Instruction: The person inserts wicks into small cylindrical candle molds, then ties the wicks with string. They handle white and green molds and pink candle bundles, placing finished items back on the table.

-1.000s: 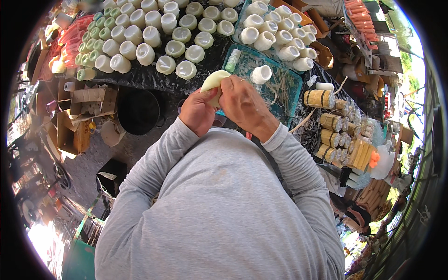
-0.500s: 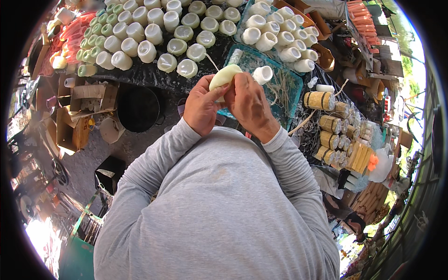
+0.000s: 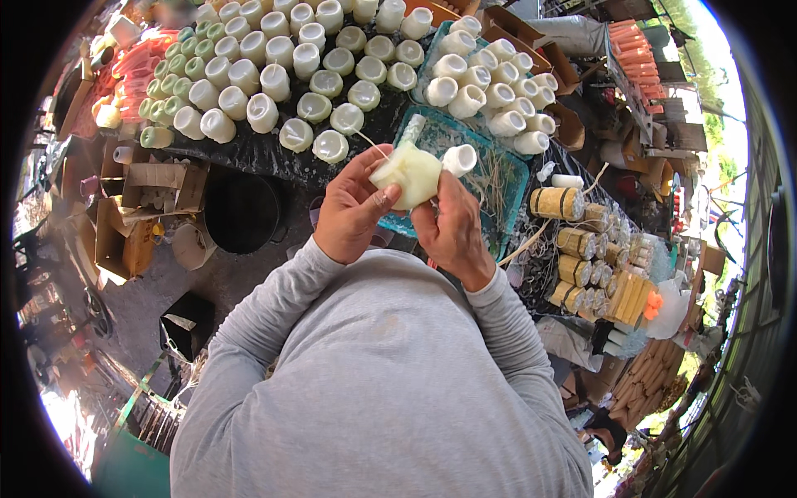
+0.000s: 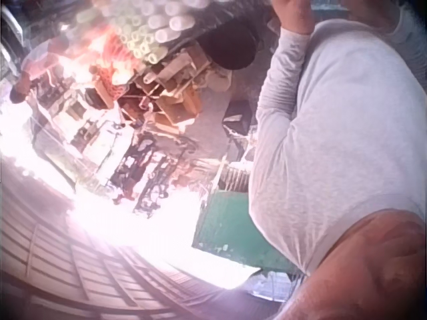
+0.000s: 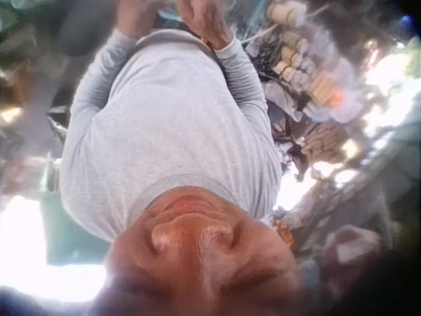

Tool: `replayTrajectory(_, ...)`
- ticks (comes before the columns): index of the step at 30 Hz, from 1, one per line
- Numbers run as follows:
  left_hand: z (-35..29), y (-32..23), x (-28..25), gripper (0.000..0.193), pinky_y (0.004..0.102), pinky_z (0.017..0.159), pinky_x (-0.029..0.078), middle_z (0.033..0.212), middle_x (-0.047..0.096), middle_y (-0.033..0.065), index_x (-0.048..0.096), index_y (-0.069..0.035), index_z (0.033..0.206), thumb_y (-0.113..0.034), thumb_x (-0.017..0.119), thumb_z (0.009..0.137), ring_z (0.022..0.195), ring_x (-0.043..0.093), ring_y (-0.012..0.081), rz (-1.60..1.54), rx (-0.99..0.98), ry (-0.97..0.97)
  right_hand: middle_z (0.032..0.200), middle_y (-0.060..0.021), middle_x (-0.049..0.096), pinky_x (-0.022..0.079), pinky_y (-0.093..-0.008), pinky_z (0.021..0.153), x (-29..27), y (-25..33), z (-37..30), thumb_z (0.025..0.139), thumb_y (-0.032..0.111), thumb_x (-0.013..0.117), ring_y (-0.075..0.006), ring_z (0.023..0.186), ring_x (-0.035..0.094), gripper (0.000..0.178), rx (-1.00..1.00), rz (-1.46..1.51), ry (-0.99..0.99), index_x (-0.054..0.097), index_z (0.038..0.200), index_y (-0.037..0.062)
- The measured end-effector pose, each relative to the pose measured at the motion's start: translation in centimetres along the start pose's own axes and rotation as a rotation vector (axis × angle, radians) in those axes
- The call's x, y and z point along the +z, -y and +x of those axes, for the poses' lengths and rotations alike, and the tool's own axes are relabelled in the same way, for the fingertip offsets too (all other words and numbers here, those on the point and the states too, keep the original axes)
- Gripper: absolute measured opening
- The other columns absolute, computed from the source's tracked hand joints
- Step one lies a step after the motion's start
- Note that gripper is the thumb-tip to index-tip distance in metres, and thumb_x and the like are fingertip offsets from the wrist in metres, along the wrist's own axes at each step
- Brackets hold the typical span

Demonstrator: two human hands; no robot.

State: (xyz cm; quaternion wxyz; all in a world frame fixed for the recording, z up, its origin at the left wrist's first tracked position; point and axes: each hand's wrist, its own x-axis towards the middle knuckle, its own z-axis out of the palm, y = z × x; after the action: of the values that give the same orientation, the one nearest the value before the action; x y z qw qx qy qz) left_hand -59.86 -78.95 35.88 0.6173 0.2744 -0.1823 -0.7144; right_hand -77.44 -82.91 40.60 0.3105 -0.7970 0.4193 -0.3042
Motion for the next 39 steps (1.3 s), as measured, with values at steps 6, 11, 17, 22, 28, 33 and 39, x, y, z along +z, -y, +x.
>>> replayTrajectory(6,-0.1,0.2,0.1,0.064,0.0305,0.091,0.057,0.137,0.066,0.0107,0.046,0.001,0.156,-0.013,0.077,0.101,0.12,0.065,0.0165,0.071,0.06,-0.029,0.096,-0.0211,0.063,0.053,-0.0478,0.074,-1.7,0.3,-1.1,0.092,0.0,0.061,-0.0428,0.084,0.065,0.017,-0.004,0.069,0.116,0.058,0.108,-0.004)
replayTrajectory(11,-0.2,0.1,0.3,0.062,0.0318,0.1,0.054,0.139,0.066,0.0119,0.047,0.001,0.155,-0.013,0.075,0.102,0.124,0.063,0.0174,0.04,0.043,-0.012,0.096,-0.0203,0.061,0.053,-0.0476,0.074,-3.0,-0.1,-1.6,0.085,-0.001,0.059,-0.042,0.083,0.064,0.019,-0.045,0.058,0.243,0.057,0.104,-0.0031)
replayTrajectory(17,-0.1,0.5,0.1,0.056,0.0351,0.112,0.048,0.142,0.065,0.0134,0.047,0.002,0.155,-0.011,0.07,0.105,0.13,0.06,0.0194,0.053,0.009,0.017,0.095,-0.0211,0.059,0.053,-0.0473,0.074,-4.0,0.1,-2.0,0.082,-0.002,0.058,-0.0417,0.081,0.061,0.019,-0.001,0.059,0.374,0.057,0.101,-0.0027)
replayTrajectory(22,0.1,1.0,-0.3,0.052,0.0339,0.111,0.049,0.142,0.065,0.0129,0.049,0.002,0.154,-0.011,0.067,0.107,0.129,0.061,0.0182,0.088,-0.062,0.028,0.094,-0.0213,0.057,0.053,-0.0476,0.076,-4.7,0.1,-2.1,0.082,-0.001,0.059,-0.0417,0.083,0.061,0.019,0.003,-0.009,0.441,0.059,0.101,-0.003)
replayTrajectory(28,0.7,1.7,-0.8,0.049,0.0323,0.106,0.052,0.14,0.066,0.0115,0.05,-0.001,0.154,-0.011,0.064,0.108,0.123,0.063,0.0167,0.091,-0.117,0.055,0.096,-0.0222,0.057,0.053,-0.048,0.078,-5.1,-0.5,-2.0,0.082,0.0,0.059,-0.0422,0.085,0.061,0.02,0.021,-0.009,0.479,0.06,0.101,-0.0041)
replayTrajectory(33,0.9,2.2,-1.8,0.046,0.0378,0.099,0.058,0.139,0.066,0.0118,0.053,-0.004,0.152,-0.014,0.063,0.109,0.118,0.067,0.0198,0.022,-0.252,0.054,0.096,-0.0216,0.056,0.053,-0.0473,0.079,-4.6,-1.5,-2.2,0.084,0.001,0.058,-0.0421,0.087,0.06,0.016,0.052,0.016,0.521,0.06,0.098,-0.0049)
replayTrajectory(39,1.2,2.6,-3.5,0.04,0.0435,0.096,0.061,0.141,0.064,0.0105,0.054,-0.005,0.149,-0.015,0.058,0.11,0.118,0.069,0.0225,0.003,-0.447,-0.075,0.093,-0.0204,0.058,0.052,-0.0451,0.076,-3.6,-2.9,-2.3,0.087,0.005,0.061,-0.0398,0.084,0.061,0.012,0.124,0.068,0.585,0.061,0.096,-0.0028)
